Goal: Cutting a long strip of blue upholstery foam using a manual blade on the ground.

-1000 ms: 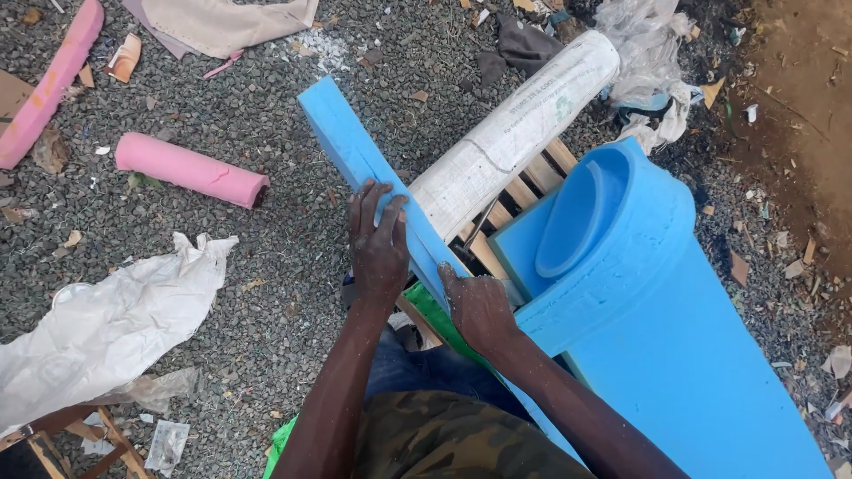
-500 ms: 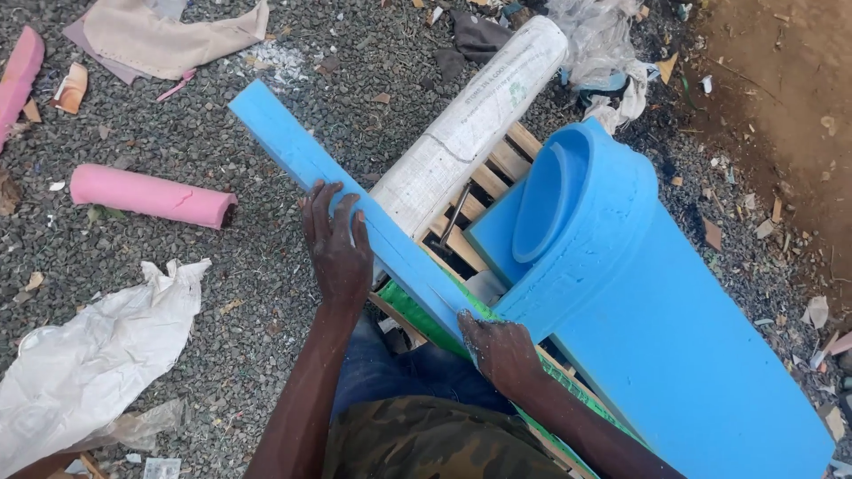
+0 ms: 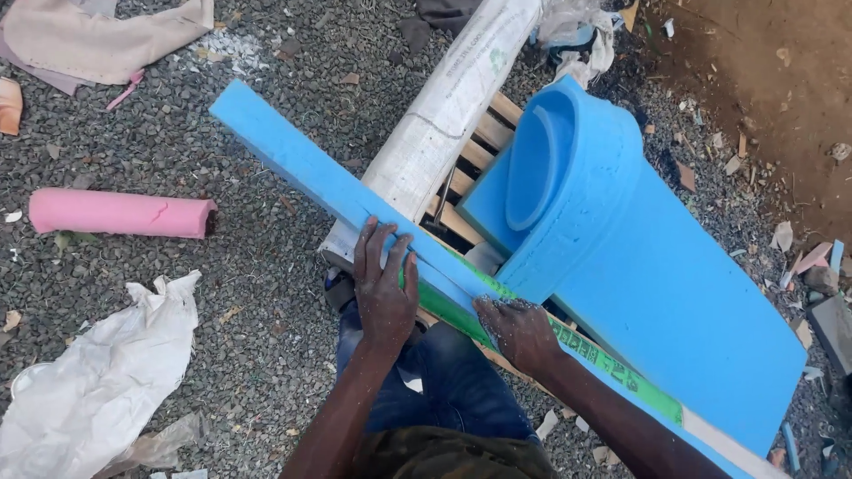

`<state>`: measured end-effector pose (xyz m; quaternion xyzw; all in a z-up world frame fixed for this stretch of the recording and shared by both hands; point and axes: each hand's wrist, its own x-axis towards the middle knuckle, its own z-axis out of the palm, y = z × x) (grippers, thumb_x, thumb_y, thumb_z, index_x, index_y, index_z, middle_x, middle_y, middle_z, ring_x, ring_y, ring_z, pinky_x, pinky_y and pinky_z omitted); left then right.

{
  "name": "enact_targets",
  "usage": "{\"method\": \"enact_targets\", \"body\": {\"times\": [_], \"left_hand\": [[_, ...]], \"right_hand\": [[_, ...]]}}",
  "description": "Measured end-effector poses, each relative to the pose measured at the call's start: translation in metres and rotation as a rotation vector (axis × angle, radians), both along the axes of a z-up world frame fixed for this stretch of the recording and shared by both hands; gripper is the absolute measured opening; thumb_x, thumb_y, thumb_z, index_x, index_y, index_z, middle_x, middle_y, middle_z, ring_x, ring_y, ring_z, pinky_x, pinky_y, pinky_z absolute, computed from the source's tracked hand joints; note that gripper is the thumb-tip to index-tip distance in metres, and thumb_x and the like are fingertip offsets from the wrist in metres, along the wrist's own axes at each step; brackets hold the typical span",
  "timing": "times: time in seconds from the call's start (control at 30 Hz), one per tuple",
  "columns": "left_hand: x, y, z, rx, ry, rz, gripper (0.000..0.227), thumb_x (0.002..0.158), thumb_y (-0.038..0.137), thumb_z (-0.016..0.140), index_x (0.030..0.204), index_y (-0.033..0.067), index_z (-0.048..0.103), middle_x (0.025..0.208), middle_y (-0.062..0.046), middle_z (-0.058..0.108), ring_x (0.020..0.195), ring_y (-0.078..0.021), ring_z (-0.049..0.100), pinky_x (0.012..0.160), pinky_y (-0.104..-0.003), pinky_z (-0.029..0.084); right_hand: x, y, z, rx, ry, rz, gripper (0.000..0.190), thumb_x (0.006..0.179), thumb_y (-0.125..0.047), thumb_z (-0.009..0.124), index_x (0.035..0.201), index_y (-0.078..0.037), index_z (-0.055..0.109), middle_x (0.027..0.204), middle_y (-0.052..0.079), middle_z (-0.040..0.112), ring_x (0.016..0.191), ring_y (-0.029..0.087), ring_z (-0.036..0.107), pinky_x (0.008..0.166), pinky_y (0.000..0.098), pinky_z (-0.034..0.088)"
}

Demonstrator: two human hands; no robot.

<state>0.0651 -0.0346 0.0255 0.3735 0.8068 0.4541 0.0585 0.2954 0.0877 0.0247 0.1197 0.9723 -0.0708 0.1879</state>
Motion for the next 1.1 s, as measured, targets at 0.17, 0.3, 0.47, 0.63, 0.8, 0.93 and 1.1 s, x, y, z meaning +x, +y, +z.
{"method": "enact_targets", "body": {"times": [0.17,0.3,0.47,0.63,0.8,0.93,1.1], "left_hand": [[-0.005,0.003,-0.006,0.016,0.004,-0.025,0.026,0.11,0.007,0.053,0.134,0.0099,0.061,0.152,-0.012,0.045,0.154,-0.0389,0.03,0.108,-0.07,0.056],[-0.005,-0.002,-0.011,0.044,0.05,0.011,0.027,0.108,0.003,0.054,0.133,0.0092,0.062,0.152,-0.012,0.044,0.155,-0.0389,0.028,0.107,-0.07,0.058],[-0.009,0.007,-0.029,0.014,0.073,0.017,0.033,0.104,-0.001,0.053,0.133,0.0103,0.065,0.153,-0.008,0.045,0.155,-0.0368,0.028,0.12,-0.069,0.046],[-0.017,0.011,-0.036,-0.026,0.166,0.064,0.039,0.096,-0.002,0.057,0.128,0.0142,0.071,0.151,-0.007,0.052,0.153,-0.0364,0.036,0.122,-0.067,0.039],[-0.025,0.009,-0.033,-0.045,0.201,0.067,0.045,0.092,-0.007,0.056,0.129,0.0144,0.072,0.151,-0.006,0.055,0.152,-0.0372,0.036,0.122,-0.067,0.035],[-0.034,0.005,-0.033,-0.074,0.194,0.065,0.047,0.091,-0.01,0.057,0.13,0.0126,0.072,0.15,-0.008,0.056,0.153,-0.0405,0.034,0.121,-0.067,0.033],[0.013,0.023,-0.025,-0.107,0.314,0.224,0.024,0.096,0.003,0.064,0.119,0.0118,0.07,0.141,-0.007,0.056,0.146,-0.0391,0.042,0.116,-0.062,0.039]], "right_hand": [[-0.039,0.001,0.019,0.04,0.001,0.041,0.048,0.101,-0.008,0.052,0.149,-0.005,0.045,0.097,0.019,0.074,0.092,0.033,0.077,0.072,0.0471,0.069],[-0.068,0.0,0.016,0.049,0.218,0.058,0.031,0.104,-0.011,0.045,0.131,-0.005,0.058,0.073,0.013,0.07,0.066,0.029,0.074,0.052,0.0426,0.062],[-0.057,0.014,0.0,0.138,0.293,0.078,0.029,0.103,-0.01,0.043,0.127,-0.008,0.059,0.062,0.011,0.066,0.055,0.026,0.069,0.043,0.0363,0.052],[-0.023,0.019,-0.008,-0.057,0.406,0.071,0.027,0.102,-0.005,0.043,0.124,-0.005,0.058,0.056,0.015,0.058,0.045,0.033,0.059,0.037,0.0405,0.043],[0.043,0.024,-0.018,-0.073,0.294,0.091,0.036,0.097,-0.005,0.05,0.131,-0.005,0.063,0.05,0.012,0.056,0.039,0.031,0.055,0.036,0.0382,0.038],[0.091,0.026,-0.011,-0.108,0.212,0.086,0.041,0.094,-0.003,0.053,0.134,-0.004,0.061,0.051,0.014,0.057,0.04,0.035,0.056,0.033,0.0422,0.037],[0.096,0.037,-0.037,-0.134,0.214,0.169,0.047,0.094,-0.004,0.055,0.141,-0.004,0.059,0.054,0.01,0.06,0.041,0.029,0.058,0.034,0.0388,0.041]]}}
